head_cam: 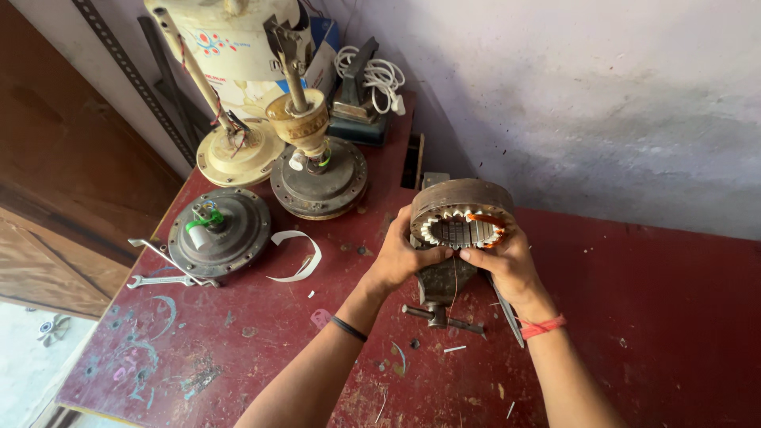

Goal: The person winds copper wire around the slots of a motor stator held in a bench vise. They use their hands to guide the wire and a pair of scissors to cut the wire at intervals, continuing the winding process throughout the clip.

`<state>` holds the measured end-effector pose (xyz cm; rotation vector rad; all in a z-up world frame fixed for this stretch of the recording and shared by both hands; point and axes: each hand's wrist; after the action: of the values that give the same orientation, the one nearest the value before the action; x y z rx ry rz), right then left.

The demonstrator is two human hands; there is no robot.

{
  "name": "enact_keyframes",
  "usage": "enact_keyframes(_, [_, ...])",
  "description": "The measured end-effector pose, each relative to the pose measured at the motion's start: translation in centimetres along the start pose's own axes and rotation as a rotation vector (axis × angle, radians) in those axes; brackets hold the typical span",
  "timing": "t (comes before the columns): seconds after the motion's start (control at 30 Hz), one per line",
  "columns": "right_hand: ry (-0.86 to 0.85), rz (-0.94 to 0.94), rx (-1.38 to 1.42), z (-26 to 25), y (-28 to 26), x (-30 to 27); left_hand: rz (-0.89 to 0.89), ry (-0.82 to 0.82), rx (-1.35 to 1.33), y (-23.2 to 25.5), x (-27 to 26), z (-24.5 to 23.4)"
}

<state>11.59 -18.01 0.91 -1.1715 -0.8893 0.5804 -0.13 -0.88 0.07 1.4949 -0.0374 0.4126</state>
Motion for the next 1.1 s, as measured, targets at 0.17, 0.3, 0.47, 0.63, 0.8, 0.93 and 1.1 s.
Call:
enact_keyframes(0.17, [-0.039,0.017,0.038,-0.6,0.5,0.3,0.038,-0.002,-0.031,-0.6,0.1,0.2])
enact_keyframes(0.3, [-0.027,0.039,0.045,-0.8,0.8,0.3,0.039,-0.044,-0.138,-0.5,0.1,0.1])
enact_keyframes(0.47, [-0.055,0.023,0.024,-0.9,1.1,0.1,0.064,-0.075,-0.093,0.3,0.1,-0.2])
enact_keyframes(0.63, [-0.027,0.057,-0.026,-0.7,1.0,0.0,0.1,-0.105,-0.108,1.1,0.2,-0.2])
enact_keyframes(0.8, [-0.05,0.032,0.071,-0.5,1.0,0.0,0.055,-0.067,-0.093,1.0,0.1,0.0])
enact_keyframes(0.93, [-0.047,0.035,0.119,-0.7,1.1,-0.2,0.072,-0.041,-0.08,0.7,0.1,0.2])
enact_keyframes(1.1, [-0.075,0.027,0.135,-1.1,1.6,-0.3,0.081,-0.018,-0.075,0.1,-0.1,0.2])
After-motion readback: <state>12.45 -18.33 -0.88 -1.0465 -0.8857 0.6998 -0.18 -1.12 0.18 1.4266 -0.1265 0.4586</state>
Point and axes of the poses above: each hand's wrist, its own x-axis towards the middle knuckle, its own z-axis out of the palm, y = z × x, and after that the axes turned 8 degrees about -y, right-handed
